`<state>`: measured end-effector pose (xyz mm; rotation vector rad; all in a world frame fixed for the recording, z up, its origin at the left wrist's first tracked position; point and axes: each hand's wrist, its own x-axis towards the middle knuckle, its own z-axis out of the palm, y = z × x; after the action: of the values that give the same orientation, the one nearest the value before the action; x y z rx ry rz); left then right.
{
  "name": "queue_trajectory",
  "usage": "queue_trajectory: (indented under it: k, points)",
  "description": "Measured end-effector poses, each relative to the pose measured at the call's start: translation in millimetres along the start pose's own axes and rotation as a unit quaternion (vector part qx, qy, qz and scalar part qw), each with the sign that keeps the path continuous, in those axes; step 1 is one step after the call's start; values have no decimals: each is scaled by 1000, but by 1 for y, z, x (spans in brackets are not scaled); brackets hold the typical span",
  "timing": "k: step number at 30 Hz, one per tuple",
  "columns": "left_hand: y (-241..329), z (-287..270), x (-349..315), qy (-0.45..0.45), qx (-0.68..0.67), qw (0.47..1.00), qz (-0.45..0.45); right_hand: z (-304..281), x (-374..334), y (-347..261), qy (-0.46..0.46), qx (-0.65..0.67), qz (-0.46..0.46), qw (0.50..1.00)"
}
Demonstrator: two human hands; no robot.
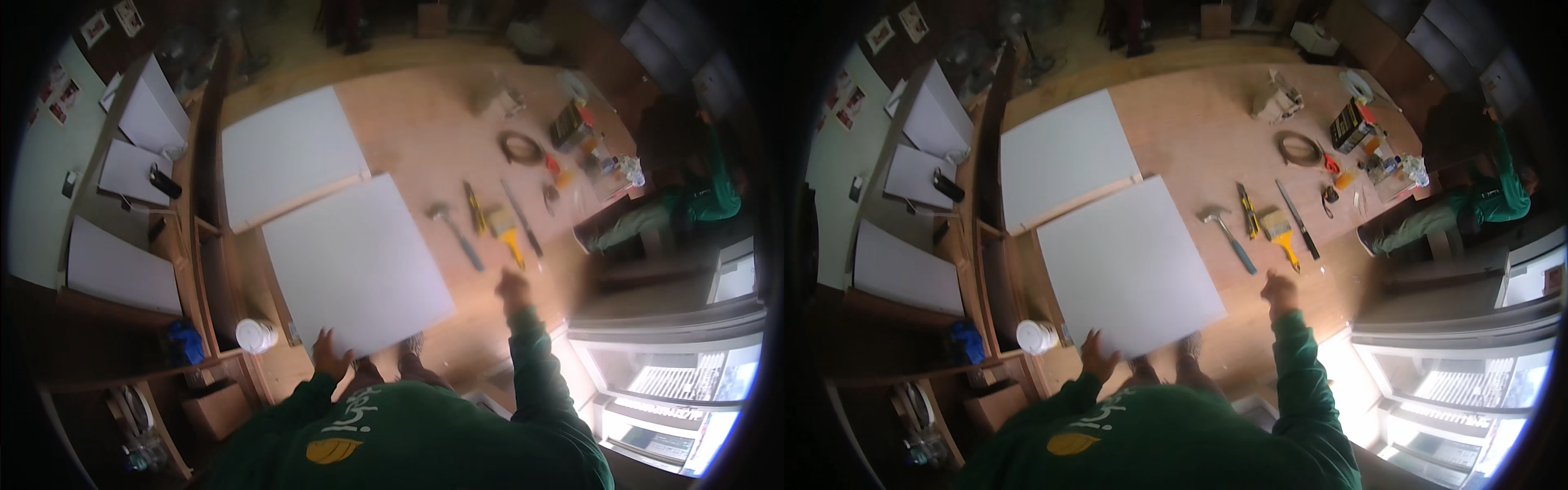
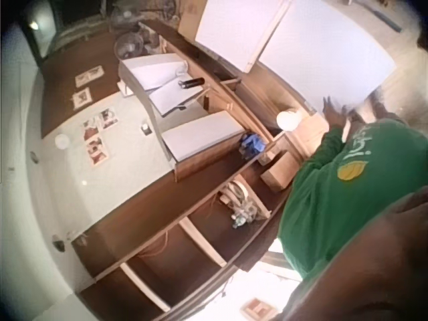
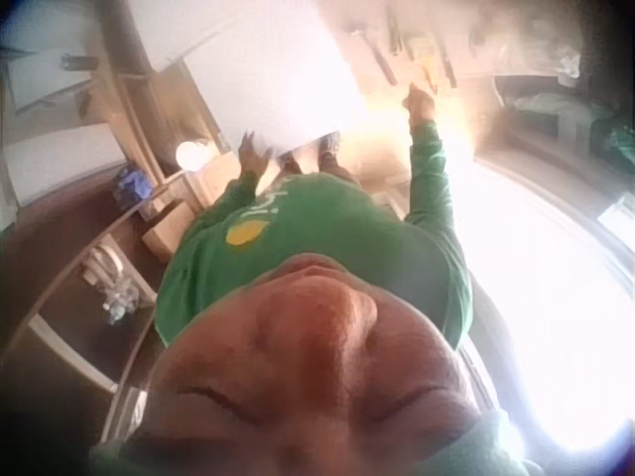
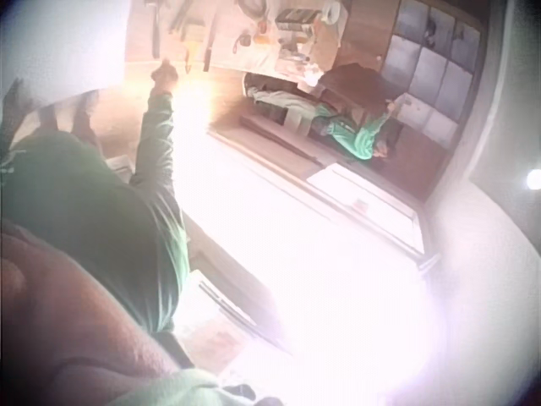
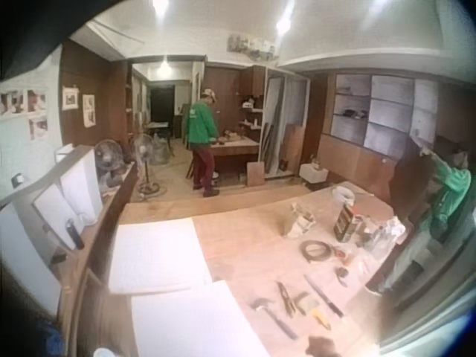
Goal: The person uses a hand file to smooth the edges of white rectangular boards at a workbench.
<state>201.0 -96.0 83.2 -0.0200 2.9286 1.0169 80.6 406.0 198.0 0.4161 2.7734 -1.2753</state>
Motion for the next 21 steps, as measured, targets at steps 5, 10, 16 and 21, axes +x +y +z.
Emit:
queue_trajectory:
  k: [5,10,16,21]
  points:
    - [-173,-21,-20,-27,44,966,-253,138,12,81,-27,-50,29,998]
    - [-143,7,-2,-125,-252,828,-485,169,9,95,-79,-121,196,970]
    - [-133,20,9,-112,-100,906,-395,181,10,80,-165,-111,178,964]
    - [-128,9,11,-155,-86,880,-441,172,-2,53,-149,-71,217,962]
